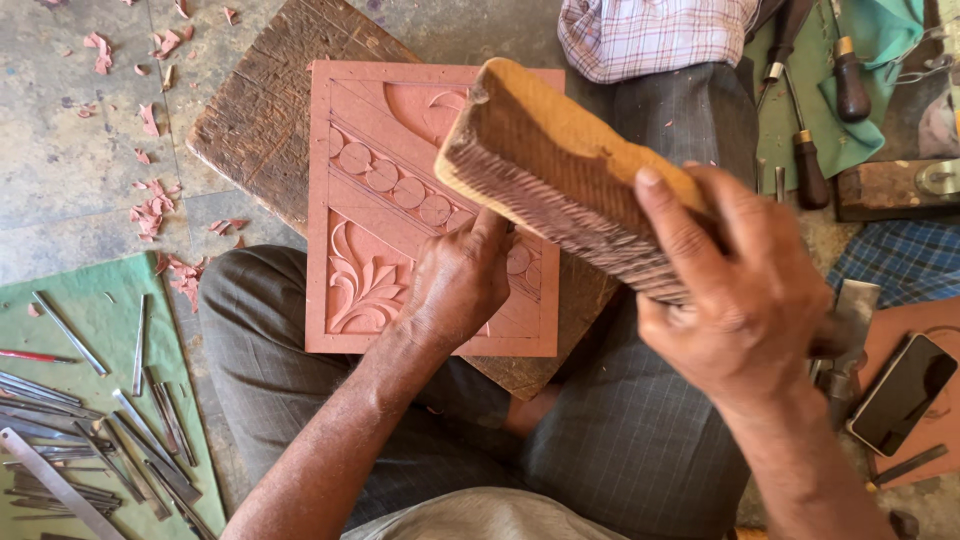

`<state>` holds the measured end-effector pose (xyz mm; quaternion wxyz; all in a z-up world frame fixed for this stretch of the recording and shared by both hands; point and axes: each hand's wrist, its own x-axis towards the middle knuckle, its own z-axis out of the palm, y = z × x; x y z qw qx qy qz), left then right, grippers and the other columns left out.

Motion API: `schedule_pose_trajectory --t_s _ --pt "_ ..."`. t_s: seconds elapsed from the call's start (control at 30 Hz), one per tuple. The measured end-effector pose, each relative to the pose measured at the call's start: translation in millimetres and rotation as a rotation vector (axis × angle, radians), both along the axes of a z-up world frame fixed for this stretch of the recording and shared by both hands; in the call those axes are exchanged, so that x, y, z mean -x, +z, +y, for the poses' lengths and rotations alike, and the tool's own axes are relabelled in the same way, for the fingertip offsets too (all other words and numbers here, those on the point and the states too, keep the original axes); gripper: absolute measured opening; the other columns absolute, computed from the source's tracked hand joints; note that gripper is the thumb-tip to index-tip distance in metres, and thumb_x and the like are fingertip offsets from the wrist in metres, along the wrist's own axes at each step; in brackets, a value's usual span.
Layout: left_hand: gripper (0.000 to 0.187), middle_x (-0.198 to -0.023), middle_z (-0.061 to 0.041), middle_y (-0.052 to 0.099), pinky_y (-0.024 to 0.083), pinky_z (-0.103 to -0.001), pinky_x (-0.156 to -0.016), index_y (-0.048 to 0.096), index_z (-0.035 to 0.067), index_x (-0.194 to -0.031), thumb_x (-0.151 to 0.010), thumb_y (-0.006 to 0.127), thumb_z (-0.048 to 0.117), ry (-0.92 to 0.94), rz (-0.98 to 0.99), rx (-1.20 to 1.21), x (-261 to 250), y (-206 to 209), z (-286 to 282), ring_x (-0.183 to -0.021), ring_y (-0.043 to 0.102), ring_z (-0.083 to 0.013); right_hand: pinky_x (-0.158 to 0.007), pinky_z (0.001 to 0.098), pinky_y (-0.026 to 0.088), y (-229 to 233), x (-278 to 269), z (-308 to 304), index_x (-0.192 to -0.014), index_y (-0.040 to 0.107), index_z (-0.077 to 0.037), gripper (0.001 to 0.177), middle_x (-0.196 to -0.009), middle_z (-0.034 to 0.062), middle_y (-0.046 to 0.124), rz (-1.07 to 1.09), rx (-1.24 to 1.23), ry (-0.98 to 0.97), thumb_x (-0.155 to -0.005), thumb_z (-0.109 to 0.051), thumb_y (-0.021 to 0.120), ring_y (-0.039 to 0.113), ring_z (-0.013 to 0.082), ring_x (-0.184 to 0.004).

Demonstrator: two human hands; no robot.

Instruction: The person carves a decorative pattern into a wood block by striking a chisel with a wooden mallet while sitting on a floor covered in wood shavings.

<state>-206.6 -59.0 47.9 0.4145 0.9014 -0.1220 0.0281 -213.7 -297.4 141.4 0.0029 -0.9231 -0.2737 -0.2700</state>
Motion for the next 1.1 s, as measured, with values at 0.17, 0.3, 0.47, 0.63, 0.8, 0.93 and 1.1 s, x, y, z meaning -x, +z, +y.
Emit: schedule_pose_trajectory --t_s 0.17,0.3,0.47,0.63,0.8,0.93,1.1 --pt "0.019 -0.093 -0.019 0.073 0.058 -0.047 -0.059 0.051 0.005 -0.112 -0.096 0.061 0.002 -0.013 -0.001 0.019 1 1 -2 -0.073 0.073 -0.0356 -0.086 0.0352 0.061 -1 0 -12 -0.159 0.051 -0.017 0.073 -0.130 0.0133 0.064 0.097 -0.260 0.020 -0.096 -0.016 0.088 0.065 0.0241 -0.108" --pt "0.027 -0.092 -0.019 0.074 0.059 -0.048 -0.060 0.050 0.002 -0.118 -0.094 0.061 -0.001 -0.044 0.032 -0.047 -2 3 -2 -0.074 0.074 -0.0362 -0.094 0.0330 0.062 -7 1 -6 -0.153 0.050 -0.019 0.066 -0.134 0.0092 0.064 0.128 -0.396 0.038 -0.098 -0.015 0.084 0.064 0.0210 -0.112" --pt "0.030 -0.093 -0.015 0.075 0.064 -0.041 -0.063 0.048 0.001 -0.124 -0.095 0.059 -0.003 -0.018 0.032 0.144 -4 2 0 -0.079 0.077 -0.0324 -0.084 0.0355 0.060 -3 5 -17 -0.147 0.061 -0.016 0.070 -0.126 0.0099 0.069 0.067 -0.035 -0.073 -0.084 -0.017 0.091 0.066 0.0240 -0.103" --pt "0.014 -0.093 -0.014 0.075 0.062 -0.041 -0.070 0.054 0.006 -0.108 -0.099 0.065 0.003 -0.021 -0.057 0.231 -1 2 11 -0.092 0.077 -0.0336 -0.089 0.0331 0.061 7 7 -22 -0.155 0.052 -0.015 0.070 -0.131 0.0104 0.066 0.099 -0.200 -0.016 -0.094 -0.015 0.087 0.066 0.0214 -0.111" --pt "0.015 -0.096 -0.014 0.076 0.062 -0.042 -0.071 0.056 0.004 -0.111 -0.098 0.064 0.006 -0.078 -0.064 0.183 -5 0 13 -0.090 0.076 -0.0335 -0.095 0.0326 0.063 8 7 -9 -0.157 0.047 -0.020 0.068 -0.137 0.0107 0.062 0.149 -0.367 0.032 -0.100 -0.016 0.084 0.063 0.0209 -0.115" --pt "0.012 -0.085 -0.015 0.074 0.059 -0.045 -0.060 0.057 0.004 -0.111 -0.100 0.062 0.006 -0.121 0.007 0.044 -10 -2 10 -0.071 0.075 -0.0325 -0.083 0.0379 0.061 -4 4 -5 -0.154 0.057 -0.020 0.070 -0.131 0.0121 0.068 0.068 -0.072 -0.054 -0.091 -0.020 0.088 0.065 0.0255 -0.105" --pt "0.012 -0.087 -0.012 0.075 0.061 -0.039 -0.061 0.055 0.006 -0.113 -0.101 0.058 0.004 -0.161 0.023 0.179 -17 -2 15 -0.069 0.077 -0.0276 -0.084 0.0378 0.061 -3 9 -23 -0.153 0.054 -0.016 0.069 -0.129 0.0119 0.067 0.077 -0.110 -0.038 -0.092 -0.016 0.087 0.066 0.0246 -0.105"
